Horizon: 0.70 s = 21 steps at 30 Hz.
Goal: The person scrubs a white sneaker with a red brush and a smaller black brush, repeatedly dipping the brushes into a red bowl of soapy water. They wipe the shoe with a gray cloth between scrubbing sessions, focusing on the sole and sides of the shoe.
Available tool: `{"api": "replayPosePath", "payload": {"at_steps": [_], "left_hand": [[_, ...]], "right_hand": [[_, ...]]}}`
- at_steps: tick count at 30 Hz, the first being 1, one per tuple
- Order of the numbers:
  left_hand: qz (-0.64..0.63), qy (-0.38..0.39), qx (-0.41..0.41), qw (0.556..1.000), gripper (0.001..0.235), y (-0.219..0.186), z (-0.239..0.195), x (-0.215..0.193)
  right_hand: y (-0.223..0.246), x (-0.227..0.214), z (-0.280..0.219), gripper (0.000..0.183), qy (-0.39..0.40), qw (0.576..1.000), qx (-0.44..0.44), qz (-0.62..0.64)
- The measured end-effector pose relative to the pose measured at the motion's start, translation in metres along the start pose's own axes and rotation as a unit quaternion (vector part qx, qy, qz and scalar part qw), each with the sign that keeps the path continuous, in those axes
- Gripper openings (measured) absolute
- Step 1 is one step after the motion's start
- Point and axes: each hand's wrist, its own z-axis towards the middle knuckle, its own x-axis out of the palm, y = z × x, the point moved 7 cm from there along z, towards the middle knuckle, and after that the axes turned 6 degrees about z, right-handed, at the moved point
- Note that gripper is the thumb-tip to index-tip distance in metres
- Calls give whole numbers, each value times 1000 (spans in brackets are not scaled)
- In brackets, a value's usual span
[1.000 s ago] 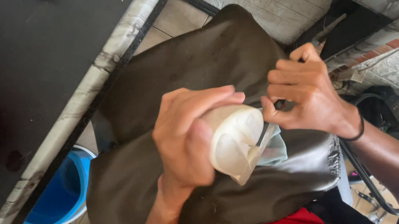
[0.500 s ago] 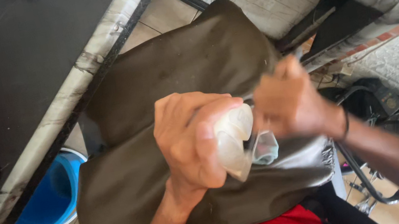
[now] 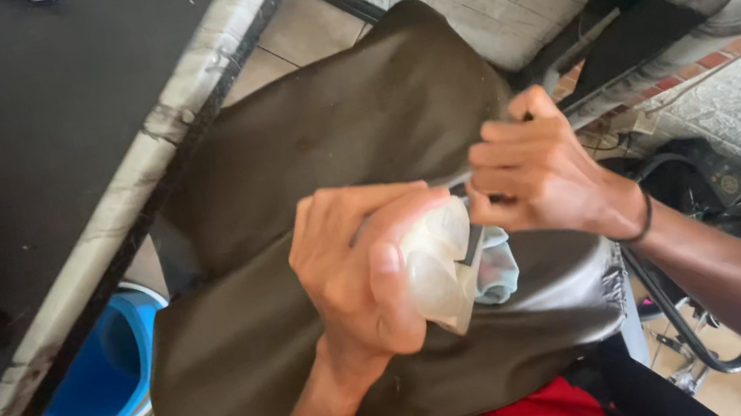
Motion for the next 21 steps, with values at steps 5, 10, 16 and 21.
{"api": "replayPosePath", "payload": {"at_steps": [5, 10, 16, 21], "left_hand": [[-25, 3, 8, 1000, 64, -2, 4, -4], [-13, -10, 21, 1000, 49, 8, -2, -1], [-30, -13, 5, 999, 51, 17, 1, -1], [-60, -4, -38, 997, 60, 32, 1, -1]], "right_hand": [[7, 9, -7, 37, 13, 999, -8, 48], [14, 10, -6, 42, 27, 998, -22, 43], [-5, 23, -15, 38, -4, 1000, 15, -1], [-25, 47, -31, 39, 4, 981, 119, -154]]}}
